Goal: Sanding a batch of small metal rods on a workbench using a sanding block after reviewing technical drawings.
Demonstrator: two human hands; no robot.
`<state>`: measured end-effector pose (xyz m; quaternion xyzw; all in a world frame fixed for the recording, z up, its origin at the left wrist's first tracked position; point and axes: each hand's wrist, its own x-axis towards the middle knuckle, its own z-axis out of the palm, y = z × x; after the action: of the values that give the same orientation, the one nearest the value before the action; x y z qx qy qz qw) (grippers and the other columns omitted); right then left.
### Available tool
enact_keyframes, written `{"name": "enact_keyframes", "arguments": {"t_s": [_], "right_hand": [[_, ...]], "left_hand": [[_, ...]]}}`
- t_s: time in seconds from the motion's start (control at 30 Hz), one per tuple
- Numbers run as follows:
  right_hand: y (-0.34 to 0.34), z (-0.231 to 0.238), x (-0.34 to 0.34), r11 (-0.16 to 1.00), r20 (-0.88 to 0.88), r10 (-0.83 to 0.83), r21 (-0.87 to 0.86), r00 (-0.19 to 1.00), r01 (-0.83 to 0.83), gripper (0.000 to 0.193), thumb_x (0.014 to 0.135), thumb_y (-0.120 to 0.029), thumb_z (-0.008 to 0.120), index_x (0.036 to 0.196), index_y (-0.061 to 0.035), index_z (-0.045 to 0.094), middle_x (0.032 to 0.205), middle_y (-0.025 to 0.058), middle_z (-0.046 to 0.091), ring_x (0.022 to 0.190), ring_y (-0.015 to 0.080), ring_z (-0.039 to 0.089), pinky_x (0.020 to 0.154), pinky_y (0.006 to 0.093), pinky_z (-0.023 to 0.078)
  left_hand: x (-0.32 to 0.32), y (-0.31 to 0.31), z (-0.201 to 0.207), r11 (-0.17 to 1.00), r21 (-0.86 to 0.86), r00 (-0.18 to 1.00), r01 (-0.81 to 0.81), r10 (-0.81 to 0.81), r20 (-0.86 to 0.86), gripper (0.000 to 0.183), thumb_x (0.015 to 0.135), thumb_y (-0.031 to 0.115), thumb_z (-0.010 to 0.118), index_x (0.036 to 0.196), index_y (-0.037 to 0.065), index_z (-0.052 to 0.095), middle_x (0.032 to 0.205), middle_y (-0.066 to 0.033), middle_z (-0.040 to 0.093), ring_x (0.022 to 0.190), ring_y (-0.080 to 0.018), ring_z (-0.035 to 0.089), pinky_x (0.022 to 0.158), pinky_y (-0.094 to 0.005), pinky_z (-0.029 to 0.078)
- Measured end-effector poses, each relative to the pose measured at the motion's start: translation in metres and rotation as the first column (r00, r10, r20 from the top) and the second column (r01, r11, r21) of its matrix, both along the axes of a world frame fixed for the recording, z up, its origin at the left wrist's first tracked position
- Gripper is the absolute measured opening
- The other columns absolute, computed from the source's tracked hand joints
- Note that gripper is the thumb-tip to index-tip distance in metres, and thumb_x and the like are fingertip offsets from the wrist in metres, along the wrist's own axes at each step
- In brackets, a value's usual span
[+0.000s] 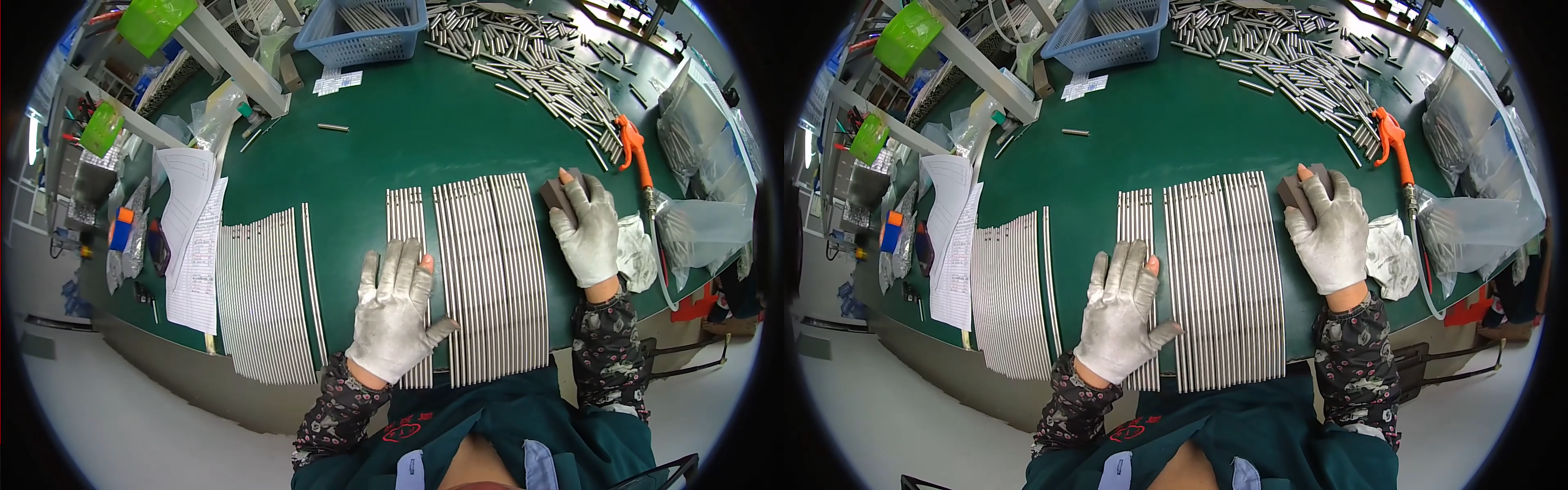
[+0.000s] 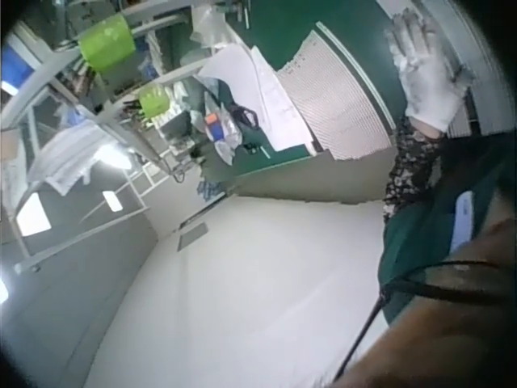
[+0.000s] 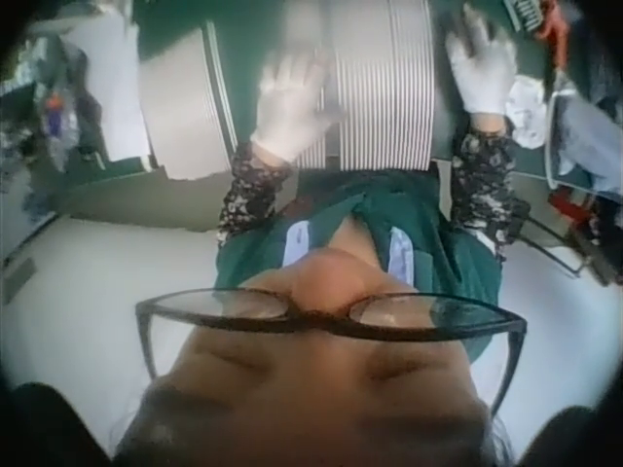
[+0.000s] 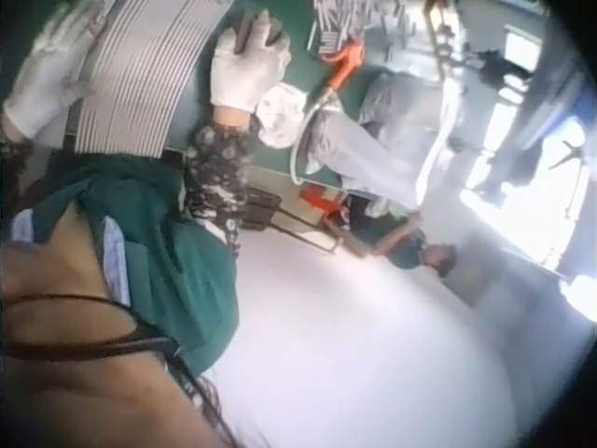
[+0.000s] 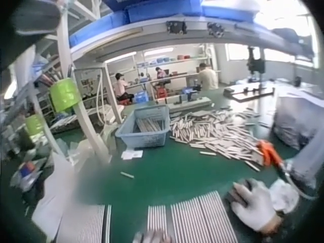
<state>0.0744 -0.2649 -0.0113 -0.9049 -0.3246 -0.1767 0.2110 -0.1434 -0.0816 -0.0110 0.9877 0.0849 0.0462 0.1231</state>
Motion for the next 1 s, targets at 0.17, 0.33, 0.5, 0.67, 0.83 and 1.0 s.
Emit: {"name": "enact_keyframes", "arguments": {"t_s": [0.17, 0.33, 0.5, 0.67, 0.83, 1.0], "right_hand": [[0.001, 0.001, 0.000, 1.000, -0.003, 0.002, -0.007, 1.000, -0.002, 0.049, 0.076, -0.022, 0.065, 0.124, -0.0096, 0.062, 0.119, 0.0244, 0.056, 0.107, 0.0379, 0.056, 0.091, 0.0442, 0.047], [0.002, 0.001, -0.001, 1.000, -0.006, 0.000, -0.013, 1.000, 0.000, 0.049, 0.076, -0.022, 0.065, 0.124, -0.0095, 0.062, 0.120, 0.0243, 0.056, 0.106, 0.0381, 0.056, 0.092, 0.0441, 0.047], [0.003, 0.004, -0.002, 1.000, 0.005, 0.006, 0.005, 1.000, -0.006, 0.049, 0.076, -0.022, 0.065, 0.124, -0.0095, 0.062, 0.120, 0.0245, 0.056, 0.107, 0.0381, 0.056, 0.092, 0.0442, 0.047], [0.039, 0.036, -0.017, 0.984, 0.043, 0.179, -0.020, 0.983, -0.178, 0.048, 0.076, -0.025, 0.066, 0.121, -0.0096, 0.063, 0.118, 0.0248, 0.057, 0.103, 0.0375, 0.058, 0.090, 0.0447, 0.047], [0.095, 0.050, -0.040, 0.938, -0.098, 0.274, -0.194, 0.957, -0.289, 0.047, 0.078, -0.028, 0.062, 0.121, -0.0102, 0.065, 0.111, 0.0248, 0.060, 0.099, 0.0353, 0.059, 0.087, 0.0444, 0.049], [0.131, 0.027, -0.051, 0.916, -0.043, 0.339, -0.213, 0.940, -0.340, 0.046, 0.082, -0.034, 0.059, 0.121, -0.0102, 0.064, 0.107, 0.0216, 0.059, 0.097, 0.0335, 0.059, 0.081, 0.0444, 0.050]], "left_hand": [[-0.001, 0.001, -0.002, 1.000, 0.010, 1.000, 0.002, -0.002, 0.030, 0.097, 0.070, 0.053, 0.071, 0.143, -0.001, 0.035, 0.146, -0.0226, 0.034, 0.139, -0.0390, 0.027, 0.115, -0.0550, 0.015], [0.001, 0.000, 0.004, 1.000, 0.000, 0.999, -0.020, 0.020, -0.032, 0.096, 0.070, 0.053, 0.071, 0.143, 0.001, 0.035, 0.145, -0.0216, 0.036, 0.139, -0.0392, 0.028, 0.115, -0.0551, 0.016], [0.009, 0.000, 0.000, 1.000, 0.002, 0.995, 0.020, -0.020, 0.100, 0.096, 0.069, 0.049, 0.075, 0.143, 0.002, 0.035, 0.145, -0.0190, 0.038, 0.139, -0.0371, 0.029, 0.115, -0.0552, 0.016], [0.010, -0.001, -0.004, 0.999, -0.036, 0.999, 0.023, -0.021, 0.045, 0.094, 0.069, 0.048, 0.075, 0.141, 0.001, 0.039, 0.146, -0.0194, 0.036, 0.140, -0.0358, 0.028, 0.116, -0.0556, 0.014], [0.015, -0.002, -0.003, 0.999, -0.031, 0.999, 0.030, -0.029, 0.041, 0.091, 0.071, 0.049, 0.073, 0.140, 0.000, 0.040, 0.146, -0.0204, 0.036, 0.140, -0.0364, 0.029, 0.116, -0.0558, 0.013], [0.015, -0.002, -0.002, 0.999, -0.048, 1.000, -0.006, 0.006, 0.007, 0.091, 0.072, 0.051, 0.071, 0.140, 0.000, 0.040, 0.145, -0.0207, 0.037, 0.140, -0.0360, 0.028, 0.116, -0.0560, 0.014]]}}
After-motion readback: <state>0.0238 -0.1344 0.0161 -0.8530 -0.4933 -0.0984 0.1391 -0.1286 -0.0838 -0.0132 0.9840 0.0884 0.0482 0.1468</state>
